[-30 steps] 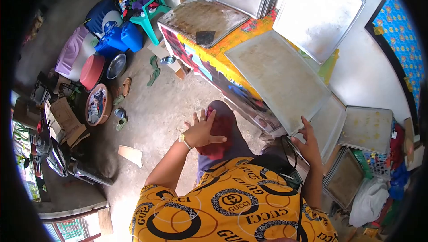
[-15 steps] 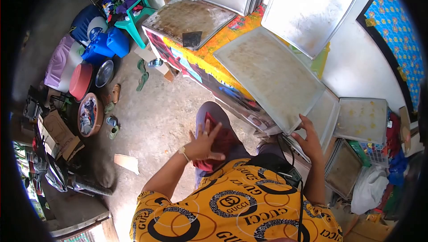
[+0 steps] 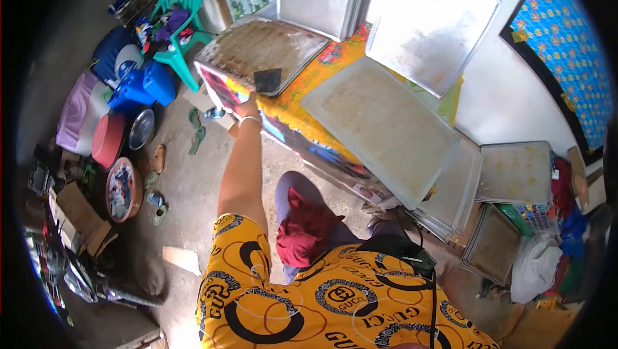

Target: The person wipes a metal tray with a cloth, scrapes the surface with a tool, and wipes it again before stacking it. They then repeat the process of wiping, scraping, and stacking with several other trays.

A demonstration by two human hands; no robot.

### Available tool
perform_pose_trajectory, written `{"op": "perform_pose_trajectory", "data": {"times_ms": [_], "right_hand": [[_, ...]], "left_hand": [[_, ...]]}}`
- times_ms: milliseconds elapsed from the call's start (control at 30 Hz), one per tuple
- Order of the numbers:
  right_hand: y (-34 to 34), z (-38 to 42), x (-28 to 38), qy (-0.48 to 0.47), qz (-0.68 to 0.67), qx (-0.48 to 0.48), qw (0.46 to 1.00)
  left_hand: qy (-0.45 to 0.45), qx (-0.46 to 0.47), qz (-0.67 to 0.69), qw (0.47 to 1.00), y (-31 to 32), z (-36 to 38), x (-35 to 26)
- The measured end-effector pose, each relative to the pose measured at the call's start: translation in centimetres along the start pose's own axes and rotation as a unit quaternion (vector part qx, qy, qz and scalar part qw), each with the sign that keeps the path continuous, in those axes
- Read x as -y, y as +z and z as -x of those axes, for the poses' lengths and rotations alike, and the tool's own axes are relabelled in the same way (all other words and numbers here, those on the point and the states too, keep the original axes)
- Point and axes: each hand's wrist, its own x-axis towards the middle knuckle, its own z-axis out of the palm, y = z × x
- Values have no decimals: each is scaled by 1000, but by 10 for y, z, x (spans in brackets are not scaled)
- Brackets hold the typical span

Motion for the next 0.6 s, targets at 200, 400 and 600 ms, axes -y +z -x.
{"op": "perform_pose_trajectory", "data": {"times_ms": [200, 400, 600], "right_hand": [[34, 68, 22, -102, -184, 252, 944], [-7, 46, 27, -75, -321, 77, 941], [-42, 37, 30, -50, -384, -85, 918]], "left_hand": [[-38, 120, 52, 991, 12, -34, 1], [-81, 25, 23, 996, 12, -1, -24], [-85, 64, 52, 993, 14, 7, -13]]}}
